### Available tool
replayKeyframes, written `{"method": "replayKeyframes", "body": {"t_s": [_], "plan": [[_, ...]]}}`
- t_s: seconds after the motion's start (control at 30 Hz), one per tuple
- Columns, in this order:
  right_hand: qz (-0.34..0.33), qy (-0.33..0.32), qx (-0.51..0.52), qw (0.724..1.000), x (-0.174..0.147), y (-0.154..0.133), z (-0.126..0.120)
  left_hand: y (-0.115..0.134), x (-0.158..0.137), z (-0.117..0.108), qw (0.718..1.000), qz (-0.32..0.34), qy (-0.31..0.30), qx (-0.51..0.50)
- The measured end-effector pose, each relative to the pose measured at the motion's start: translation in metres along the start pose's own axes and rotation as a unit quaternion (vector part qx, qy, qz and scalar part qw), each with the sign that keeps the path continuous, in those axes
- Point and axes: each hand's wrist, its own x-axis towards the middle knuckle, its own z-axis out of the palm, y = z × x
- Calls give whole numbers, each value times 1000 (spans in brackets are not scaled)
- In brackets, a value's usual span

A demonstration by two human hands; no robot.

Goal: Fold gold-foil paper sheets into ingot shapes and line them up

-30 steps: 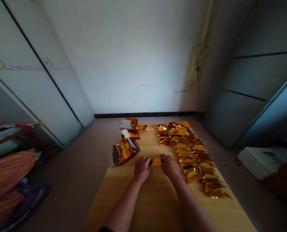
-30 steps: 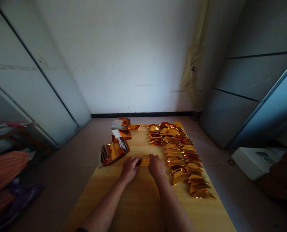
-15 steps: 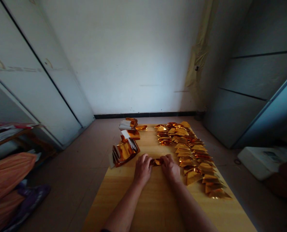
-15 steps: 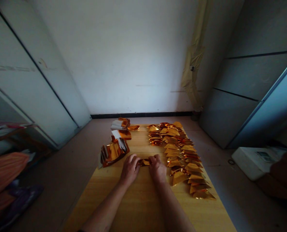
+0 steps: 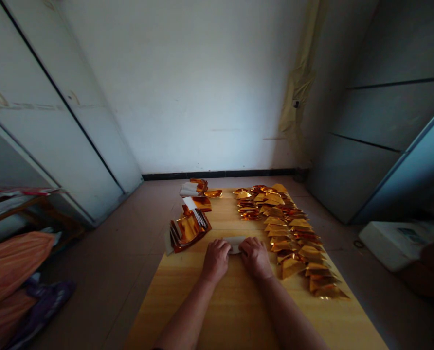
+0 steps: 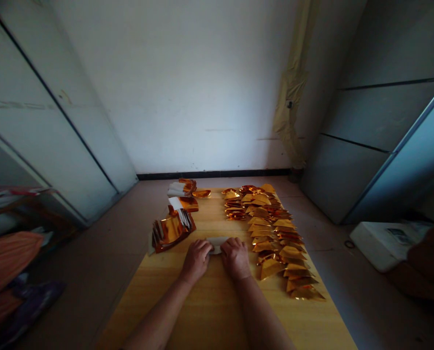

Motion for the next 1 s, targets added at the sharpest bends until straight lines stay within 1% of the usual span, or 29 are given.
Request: {"method": "replayKeyframes", "body": {"t_s": [0.13, 0.3, 0.53, 0.7, 0.83, 1.0], "plan": [[-20, -21, 4, 1000, 0, 1, -1, 1, -1, -2, 1000, 10, -1, -2], [-15, -16, 26, 999, 0, 7, 4, 3, -1, -3, 1000, 7, 11, 3], [15, -31, 69, 997, 3, 15, 6, 0, 0, -2, 999, -18, 24, -36], [43, -24, 76, 996, 4, 18, 8, -4, 2, 1, 997, -37, 42, -55], [55, -21, 80, 995, 4, 19, 11, -6, 3, 2, 995, -59, 62, -58], [52, -25, 78, 995, 4, 21, 12, -7, 2, 4, 994, -71, 65, -61]]}}
